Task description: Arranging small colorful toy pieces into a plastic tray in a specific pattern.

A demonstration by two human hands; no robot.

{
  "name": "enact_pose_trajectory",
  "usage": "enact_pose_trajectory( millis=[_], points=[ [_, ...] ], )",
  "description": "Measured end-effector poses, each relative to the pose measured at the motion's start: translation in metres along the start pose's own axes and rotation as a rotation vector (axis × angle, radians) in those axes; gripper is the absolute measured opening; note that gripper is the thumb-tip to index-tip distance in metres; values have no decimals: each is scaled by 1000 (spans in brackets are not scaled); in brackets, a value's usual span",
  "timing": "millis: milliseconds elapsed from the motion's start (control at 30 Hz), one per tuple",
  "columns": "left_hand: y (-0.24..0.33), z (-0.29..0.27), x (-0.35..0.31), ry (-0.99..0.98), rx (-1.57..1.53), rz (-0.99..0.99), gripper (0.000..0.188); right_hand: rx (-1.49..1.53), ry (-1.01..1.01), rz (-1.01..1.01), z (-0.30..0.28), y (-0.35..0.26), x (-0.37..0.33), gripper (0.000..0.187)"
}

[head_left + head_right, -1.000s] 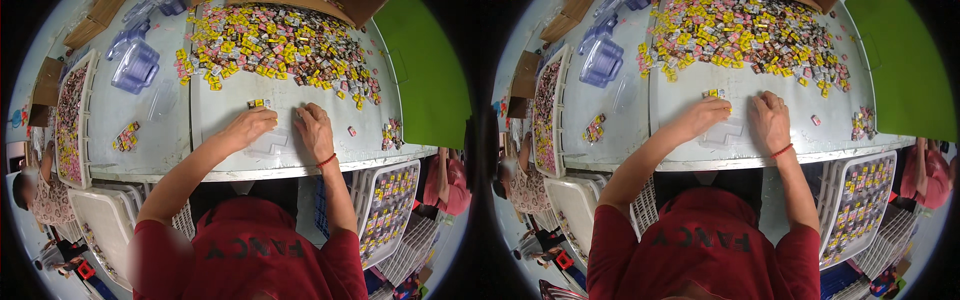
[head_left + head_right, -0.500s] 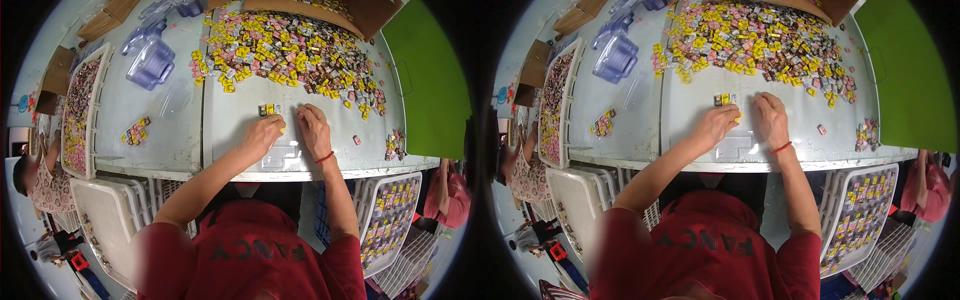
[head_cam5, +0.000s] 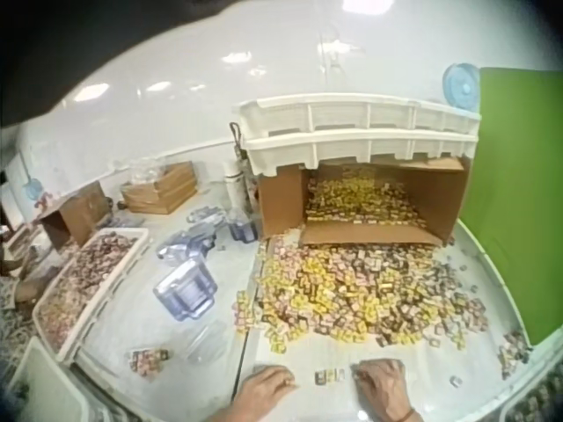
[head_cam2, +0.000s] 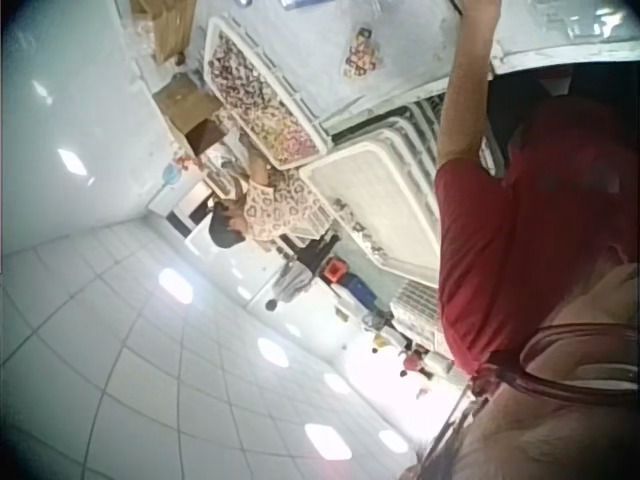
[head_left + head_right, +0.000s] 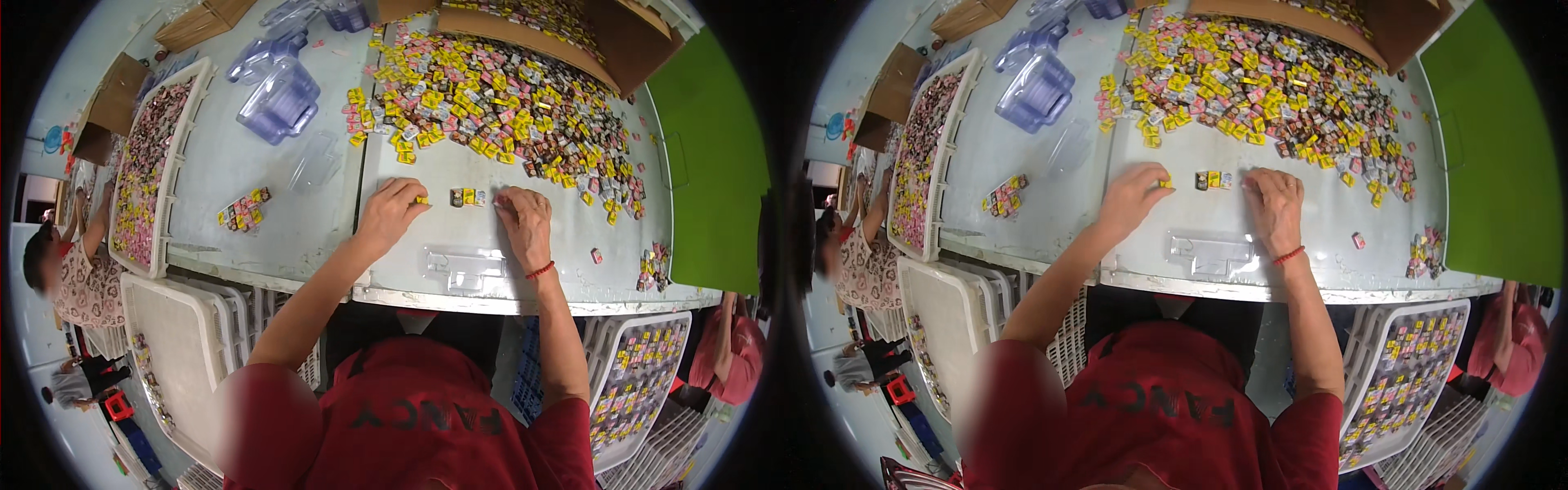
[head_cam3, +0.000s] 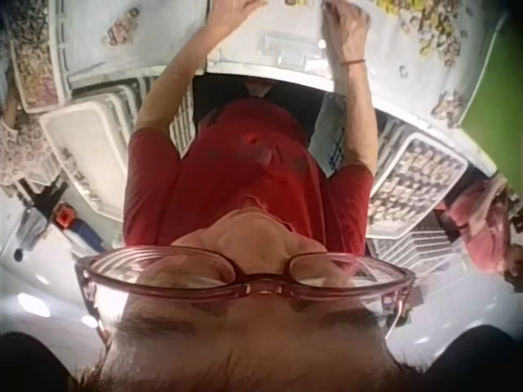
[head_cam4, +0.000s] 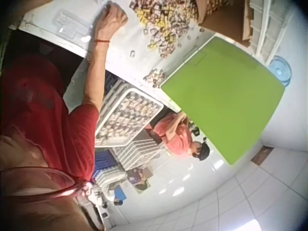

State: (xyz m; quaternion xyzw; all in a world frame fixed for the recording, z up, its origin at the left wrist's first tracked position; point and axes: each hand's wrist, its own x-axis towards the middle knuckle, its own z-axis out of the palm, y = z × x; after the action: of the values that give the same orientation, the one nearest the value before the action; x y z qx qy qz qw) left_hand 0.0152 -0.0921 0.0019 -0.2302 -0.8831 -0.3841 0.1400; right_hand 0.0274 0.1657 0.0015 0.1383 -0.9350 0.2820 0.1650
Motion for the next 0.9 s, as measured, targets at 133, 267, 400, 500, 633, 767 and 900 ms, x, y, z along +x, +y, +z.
enact_pose_trajectory(
  millis=[133, 267, 400, 500, 633, 767, 900],
  points=[
    [3, 11, 5, -41, -29, 15, 23, 25, -61, -20, 10, -10, 8, 36],
    [-9, 6, 7, 9, -33, 32, 27, 48, -46, -35, 0, -10, 5, 39],
    [-35, -8, 24, 134, 105, -18, 25, 26, -40, -75, 1, -7, 33, 31],
    [-36, -4, 38, 107, 193, 10, 21, -9, -60, -127, 20, -32, 77, 29],
    [-48, 4, 38, 113, 187, 84, 19, -231, 54, -172, 58, -50, 129, 30],
    [-48, -11, 52, 201, 171, 114, 16, -417, 101, -155, 74, -36, 132, 30],
    [-65, -12, 93, 213, 148, 90, 10, -403, 120, -168, 65, -25, 127, 23]
  ],
)
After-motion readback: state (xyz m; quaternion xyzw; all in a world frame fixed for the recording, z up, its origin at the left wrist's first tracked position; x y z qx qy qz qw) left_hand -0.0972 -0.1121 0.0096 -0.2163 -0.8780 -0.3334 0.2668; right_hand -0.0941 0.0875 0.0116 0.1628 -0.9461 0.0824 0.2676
